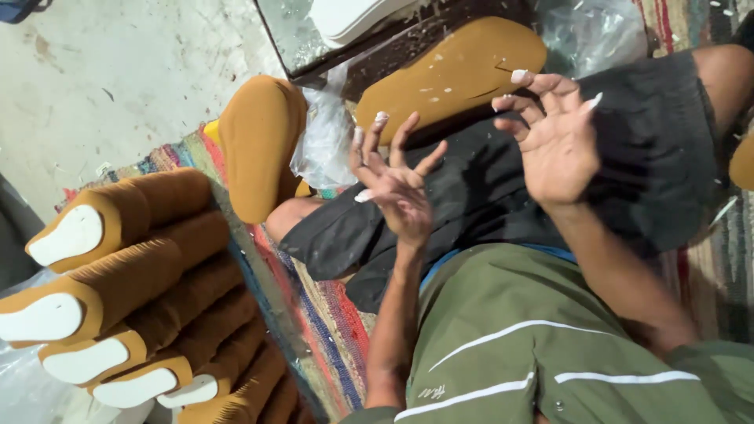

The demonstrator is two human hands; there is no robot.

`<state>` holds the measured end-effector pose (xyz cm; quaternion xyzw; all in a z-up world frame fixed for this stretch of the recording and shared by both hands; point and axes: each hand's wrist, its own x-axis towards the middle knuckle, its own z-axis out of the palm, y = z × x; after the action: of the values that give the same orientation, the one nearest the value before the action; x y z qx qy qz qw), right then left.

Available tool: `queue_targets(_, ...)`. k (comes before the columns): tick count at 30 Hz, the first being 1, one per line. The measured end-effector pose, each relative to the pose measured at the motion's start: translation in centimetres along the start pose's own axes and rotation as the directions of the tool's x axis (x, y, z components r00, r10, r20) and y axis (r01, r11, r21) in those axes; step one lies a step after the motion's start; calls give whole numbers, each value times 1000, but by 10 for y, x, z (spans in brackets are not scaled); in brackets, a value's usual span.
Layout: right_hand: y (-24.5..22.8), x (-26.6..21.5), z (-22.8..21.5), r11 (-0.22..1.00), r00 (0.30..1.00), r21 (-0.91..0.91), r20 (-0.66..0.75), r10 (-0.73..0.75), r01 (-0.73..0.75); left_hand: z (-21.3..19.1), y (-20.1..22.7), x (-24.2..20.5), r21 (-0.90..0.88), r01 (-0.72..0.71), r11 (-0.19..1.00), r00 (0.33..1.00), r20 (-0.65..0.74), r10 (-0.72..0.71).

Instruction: The person sits on the floor and applies glue with a sponge to white insole sheets, then presses each insole onto a tan foam sandal sole and stacks the finished soles in a pile, repeating the cycle for multiple soles.

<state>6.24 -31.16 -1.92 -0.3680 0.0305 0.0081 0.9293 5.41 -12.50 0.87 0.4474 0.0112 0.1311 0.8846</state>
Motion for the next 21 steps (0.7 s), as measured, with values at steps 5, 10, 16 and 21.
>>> queue_targets(5, 38, 8, 35, 779, 958, -588, -23, -285, 217, 38, -27, -42, 191, -13, 982, 998, 67, 0)
queue_targets(10, 44, 37, 2, 698, 921, -679, -82, -380, 227, 25, -38, -57, 302, -123, 945, 973, 222, 56)
queue_targets(16, 38, 9, 29, 692, 930, -685, -60, -363, 225, 44, -29, -51, 429, -194, 882, 964, 250, 91)
queue_targets(21, 26, 20, 17, 926, 960, -274, -35, -277, 258, 42, -17, -47, 201, 150, 968, 986, 38, -160)
